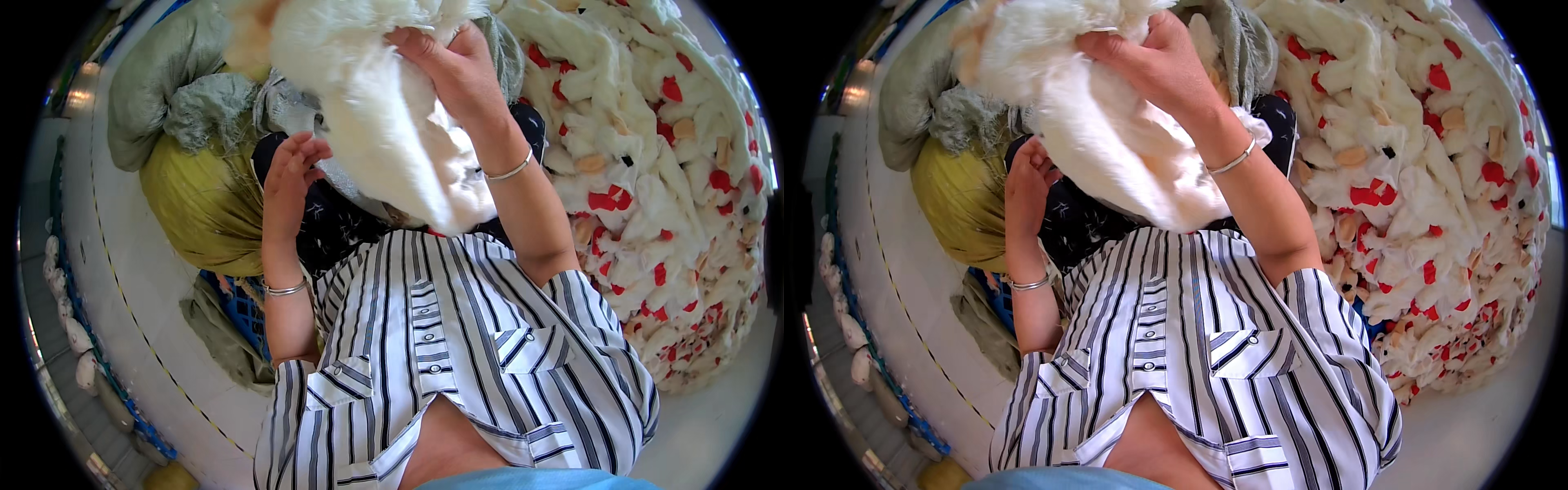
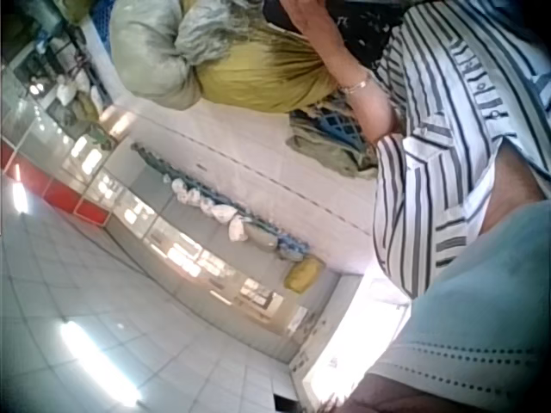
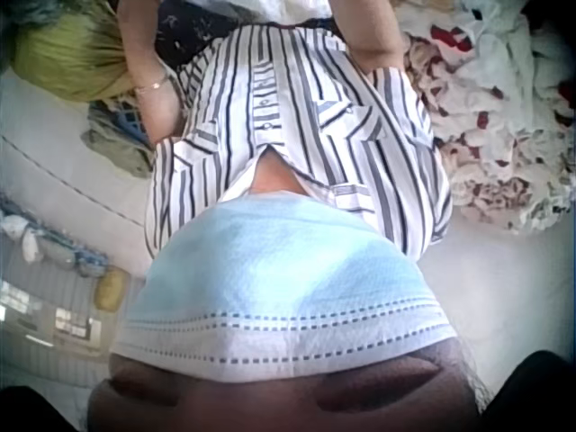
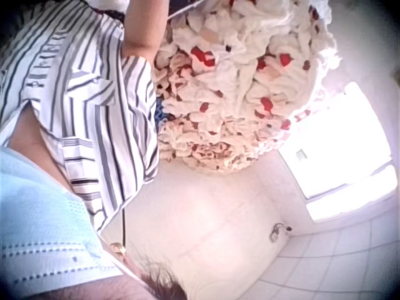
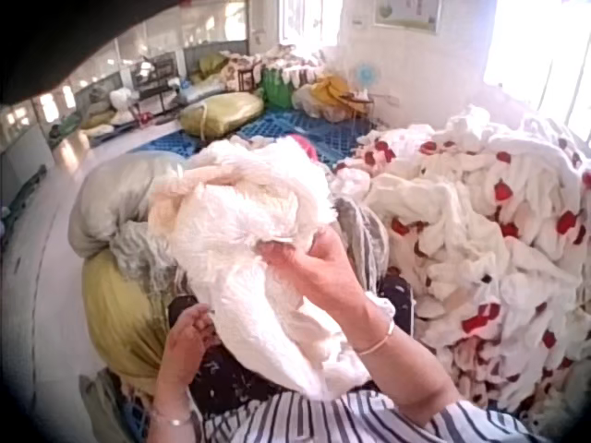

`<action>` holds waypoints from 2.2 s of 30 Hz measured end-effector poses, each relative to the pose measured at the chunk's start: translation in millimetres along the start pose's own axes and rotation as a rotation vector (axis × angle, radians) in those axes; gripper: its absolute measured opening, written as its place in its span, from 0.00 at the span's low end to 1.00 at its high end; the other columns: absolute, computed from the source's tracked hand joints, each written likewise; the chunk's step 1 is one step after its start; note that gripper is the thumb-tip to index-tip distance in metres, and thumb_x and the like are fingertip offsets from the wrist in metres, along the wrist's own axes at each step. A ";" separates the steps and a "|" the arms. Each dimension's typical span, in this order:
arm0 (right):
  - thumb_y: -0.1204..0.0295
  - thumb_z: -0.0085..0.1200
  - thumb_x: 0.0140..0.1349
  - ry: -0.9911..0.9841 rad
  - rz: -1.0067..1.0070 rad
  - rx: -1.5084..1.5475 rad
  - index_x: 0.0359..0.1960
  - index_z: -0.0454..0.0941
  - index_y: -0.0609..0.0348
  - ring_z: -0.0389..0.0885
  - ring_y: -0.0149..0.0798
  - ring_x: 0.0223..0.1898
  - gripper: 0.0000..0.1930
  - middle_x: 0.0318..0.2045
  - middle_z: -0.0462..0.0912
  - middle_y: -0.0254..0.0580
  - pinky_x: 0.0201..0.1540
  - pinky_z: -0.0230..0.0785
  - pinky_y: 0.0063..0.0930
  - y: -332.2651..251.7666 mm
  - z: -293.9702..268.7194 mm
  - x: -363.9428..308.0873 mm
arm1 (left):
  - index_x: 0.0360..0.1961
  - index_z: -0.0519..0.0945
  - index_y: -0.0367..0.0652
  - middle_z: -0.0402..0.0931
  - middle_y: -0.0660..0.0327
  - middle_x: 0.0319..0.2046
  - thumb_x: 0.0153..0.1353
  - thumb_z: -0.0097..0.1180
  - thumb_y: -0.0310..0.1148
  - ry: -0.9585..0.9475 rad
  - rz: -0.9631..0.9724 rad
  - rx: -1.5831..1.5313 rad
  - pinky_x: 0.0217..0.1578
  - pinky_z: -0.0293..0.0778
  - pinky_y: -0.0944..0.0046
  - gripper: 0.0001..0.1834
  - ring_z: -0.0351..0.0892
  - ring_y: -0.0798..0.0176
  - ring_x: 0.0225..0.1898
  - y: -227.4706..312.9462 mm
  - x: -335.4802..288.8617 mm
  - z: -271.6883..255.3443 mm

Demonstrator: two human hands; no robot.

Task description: The person assembles a white stuffed toy by hand, inserting red fabric pieces into the toy's limbs and body. They repeatedly turn the toy over, adjust the fabric, and manipulate the stuffing to shape the toy. The process involves handling multiple red fabric pieces and the white plush body.

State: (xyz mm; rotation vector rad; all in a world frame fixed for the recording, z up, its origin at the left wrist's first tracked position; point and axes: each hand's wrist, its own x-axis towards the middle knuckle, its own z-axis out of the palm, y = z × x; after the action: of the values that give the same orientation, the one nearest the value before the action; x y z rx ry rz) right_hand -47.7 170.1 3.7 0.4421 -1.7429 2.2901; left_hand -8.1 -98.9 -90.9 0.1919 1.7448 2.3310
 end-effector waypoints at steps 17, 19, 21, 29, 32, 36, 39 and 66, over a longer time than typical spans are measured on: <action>0.69 0.60 0.57 -0.858 0.536 -0.710 0.44 0.77 0.68 0.83 0.39 0.32 0.17 0.30 0.84 0.48 0.37 0.74 0.31 4.7 13.4 -87.2 | 0.56 0.73 0.32 0.77 0.53 0.52 0.65 0.57 0.37 0.224 0.072 -0.183 0.49 0.77 0.62 0.24 0.80 0.61 0.49 23.1 7.2 24.8; 0.69 0.58 0.60 -0.881 0.561 -0.362 0.46 0.76 0.69 0.83 0.35 0.31 0.16 0.30 0.84 0.47 0.36 0.75 0.29 -18.8 3.8 -80.3 | 0.55 0.74 0.32 0.77 0.53 0.52 0.64 0.55 0.35 0.242 0.045 -0.263 0.49 0.77 0.62 0.22 0.80 0.61 0.48 20.6 7.4 22.0; 0.67 0.56 0.64 -0.748 0.517 0.095 0.49 0.74 0.69 0.83 0.33 0.32 0.18 0.32 0.84 0.44 0.36 0.75 0.30 -29.3 -11.0 -70.4 | 0.55 0.74 0.32 0.78 0.54 0.51 0.63 0.53 0.33 0.221 -0.004 -0.310 0.48 0.78 0.62 0.21 0.81 0.61 0.47 21.1 6.0 19.7; 0.59 0.65 0.58 -0.483 0.235 -0.006 0.61 0.68 0.66 0.73 0.35 0.57 0.33 0.55 0.75 0.44 0.60 0.67 0.31 3.2 -10.1 -16.6 | 0.47 0.79 0.33 0.82 0.58 0.41 0.50 0.54 0.28 -0.319 -0.183 -0.306 0.46 0.78 0.65 0.21 0.83 0.62 0.41 39.0 3.2 24.7; 0.63 0.75 0.46 -0.583 0.286 0.266 0.63 0.66 0.64 0.75 0.32 0.52 0.43 0.55 0.75 0.42 0.56 0.69 0.27 -0.6 21.1 -26.8 | 0.45 0.80 0.33 0.83 0.56 0.38 0.45 0.55 0.25 -0.294 -0.001 0.073 0.43 0.77 0.63 0.22 0.82 0.57 0.40 36.7 11.1 38.8; 0.71 0.71 0.50 -0.583 0.343 0.019 0.59 0.69 0.60 0.69 0.18 0.35 0.34 0.47 0.76 0.32 0.35 0.65 0.14 -4.3 15.9 -34.2 | 0.43 0.83 0.35 0.82 0.51 0.40 0.48 0.53 0.27 -0.211 0.805 0.856 0.49 0.74 0.56 0.19 0.81 0.45 0.43 50.4 4.3 50.2; 0.72 0.70 0.51 -0.562 0.313 -0.166 0.56 0.70 0.60 0.70 0.19 0.39 0.30 0.48 0.76 0.33 0.37 0.67 0.16 -14.9 14.7 -33.8 | 0.42 0.83 0.36 0.82 0.50 0.42 0.47 0.54 0.26 -0.179 0.911 0.867 0.49 0.75 0.57 0.19 0.80 0.45 0.45 18.8 15.1 42.6; 0.72 0.54 0.67 0.343 0.126 0.115 0.35 0.76 0.62 0.75 0.21 0.20 0.06 0.25 0.80 0.32 0.21 0.68 0.15 -5.1 28.6 -39.9 | 0.71 0.56 0.43 0.72 0.60 0.54 0.53 0.65 0.19 -0.245 0.092 0.050 0.51 0.71 0.69 0.45 0.73 0.69 0.53 54.7 -14.7 107.8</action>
State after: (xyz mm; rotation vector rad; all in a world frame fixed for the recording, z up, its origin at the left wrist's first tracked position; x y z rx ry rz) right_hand -6.0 143.9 0.4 -0.0453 -1.5140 2.3877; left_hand 26.2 -17.2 -7.3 0.5524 1.7057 2.2165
